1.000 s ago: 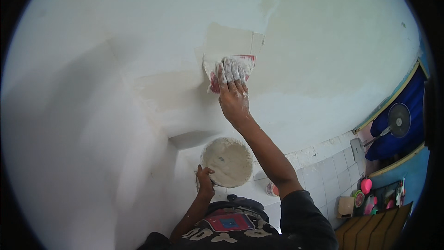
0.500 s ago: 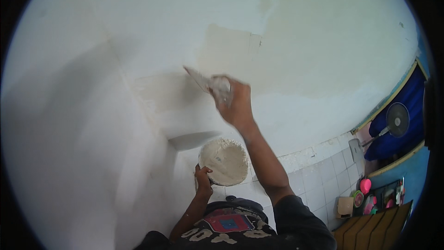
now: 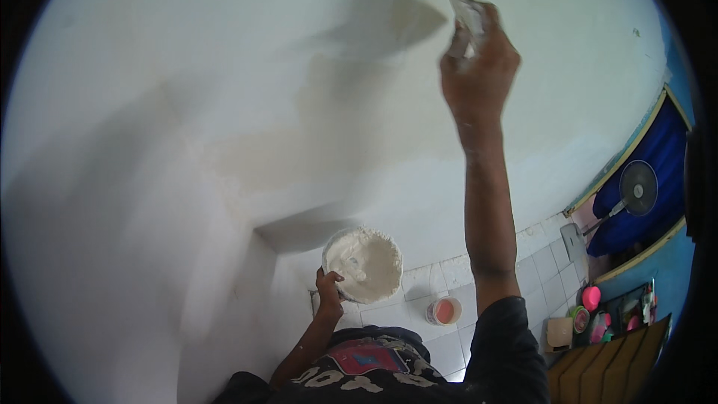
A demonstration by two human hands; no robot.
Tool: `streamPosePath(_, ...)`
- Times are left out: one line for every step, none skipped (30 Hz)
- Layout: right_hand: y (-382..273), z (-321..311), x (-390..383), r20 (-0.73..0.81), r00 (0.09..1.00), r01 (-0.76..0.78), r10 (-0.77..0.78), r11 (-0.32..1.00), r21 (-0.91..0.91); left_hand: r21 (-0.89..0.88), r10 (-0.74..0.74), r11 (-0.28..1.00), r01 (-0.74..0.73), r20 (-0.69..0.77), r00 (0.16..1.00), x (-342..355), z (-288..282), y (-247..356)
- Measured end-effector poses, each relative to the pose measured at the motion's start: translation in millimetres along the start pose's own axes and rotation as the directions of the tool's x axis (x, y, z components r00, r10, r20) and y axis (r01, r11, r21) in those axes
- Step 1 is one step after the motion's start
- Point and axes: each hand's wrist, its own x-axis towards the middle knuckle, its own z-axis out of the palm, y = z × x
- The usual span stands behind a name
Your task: The person applies white plaster to a wall using a trowel and a bucket. They repeatedly scoop plaster from the bucket and spread it onto the wall surface in smooth strokes.
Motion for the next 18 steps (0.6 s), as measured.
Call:
streamPosePath(-2.5, 11.9, 1.4, -0.035, 0.985, 0.166, -0.169, 0.983, -0.074, -0.005, -0.001, 1.0, 0.001, 0.013, 1.0, 4.8, -2.5, -4.0)
streamPosePath(-10.7, 18.6, -3.9, 0.105, 0.985, 0.142, -0.134, 0.987, -0.071, -0.01, -0.002, 1.0, 0.002, 0.026, 1.0, 8.5, -6.2, -8.3)
streamPosePath(-13.1, 27.0, -13.8, 0.237, 0.966, 0.135, -0.104, 0.983, -0.122, 0.018, -0.013, 1.0, 0.012, 0.021, 1.0, 5.9, -6.6, -8.0)
streamPosePath(-10.5, 38.2, -25.9, 0.345, 0.938, 0.071, -0.022, 0.989, -0.128, 0.048, -0.022, 0.999, 0.021, 0.023, 0.999, 3.1, -3.0, -2.9)
streamPosePath(-5.1, 46.6, -44.4, 0.303, 0.95, 0.111, -0.079, 0.99, -0.091, 0.076, -0.032, 0.997, 0.03, 0.02, 0.999, 0.7, -1.6, -0.4)
streamPosePath(-5.6, 48.6, -63.9, 0.377, 0.92, 0.121, -0.104, 0.992, -0.022, 0.059, -0.032, 0.998, 0.031, 0.0, 1.0, -2.3, -5.0, -1.4)
streamPosePath(-7.6, 48.5, -87.7, 0.455, 0.889, 0.051, -0.043, 0.999, -0.005, 0.04, -0.028, 0.999, 0.029, -0.014, 1.0, -4.5, -5.3, -1.5)
streamPosePath(-8.5, 45.4, -108.7, 0.524, 0.851, -0.021, 0.02, 1.0, -0.004, 0.022, -0.021, 1.0, 0.021, -0.021, 1.0, 1.5, -7.8, 1.5)
streamPosePath(-9.8, 44.2, -131.7, 0.591, 0.803, -0.088, 0.079, 0.996, -0.014, 0.011, -0.01, 1.0, 0.01, -0.014, 1.0, 2.4, -7.0, 0.3)
streamPosePath(-6.2, 41.5, -159.2, 0.525, 0.85, -0.045, 0.024, 0.999, 0.029, 0.009, -0.002, 1.0, 0.002, 0.0, 1.0, 1.4, -5.1, -0.7)
streamPosePath(-6.2, 37.9, -182.6, 0.529, 0.849, -0.028, 0.004, 0.999, 0.037, 0.005, 0.012, 1.0, -0.012, 0.012, 1.0, -0.7, -3.1, 0.7)
streamPosePath(-10.9, 30.4, -207.7, 0.563, 0.826, -0.01, -0.006, 1.0, 0.024, 0.022, 0.009, 1.0, -0.01, 0.005, 1.0, -3.6, -0.8, 3.0)
streamPosePath(-16.1, 23.2, -229.5, 0.615, 0.788, -0.015, 0.009, 1.0, 0.005, 0.04, 0.006, 0.999, -0.006, 0.001, 1.0, -7.3, 1.9, 5.3)
streamPosePath(-20.1, 17.2, -241.8, 0.664, 0.747, -0.039, 0.035, 0.999, -0.008, 0.058, 0.003, 0.998, -0.002, -0.005, 1.0, -10.8, 3.2, 7.1)
streamPosePath(-24.3, 12.0, -240.0, 0.736, 0.67, -0.103, 0.093, 0.994, -0.032, 0.05, -0.004, 0.999, 0.005, -0.018, 1.0, -17.3, 5.2, 9.6)
streamPosePath(-30.3, 13.2, -233.3, 0.716, 0.689, -0.141, 0.114, 0.99, -0.022, 0.043, -0.008, 0.999, 0.009, -0.021, 1.0, -10.3, -0.3, 4.9)
streamPosePath(-35.3, 13.4, -222.8, 0.694, 0.706, -0.179, 0.137, 0.984, -0.011, 0.037, -0.012, 0.999, 0.013, -0.024, 1.0, -2.3, -4.9, 0.3)
streamPosePath(-42.2, 10.1, -201.7, 0.685, 0.71, -0.228, 0.163, 0.974, 0.004, 0.036, -0.025, 0.999, 0.026, -0.033, 0.999, -8.5, -6.2, -0.4)
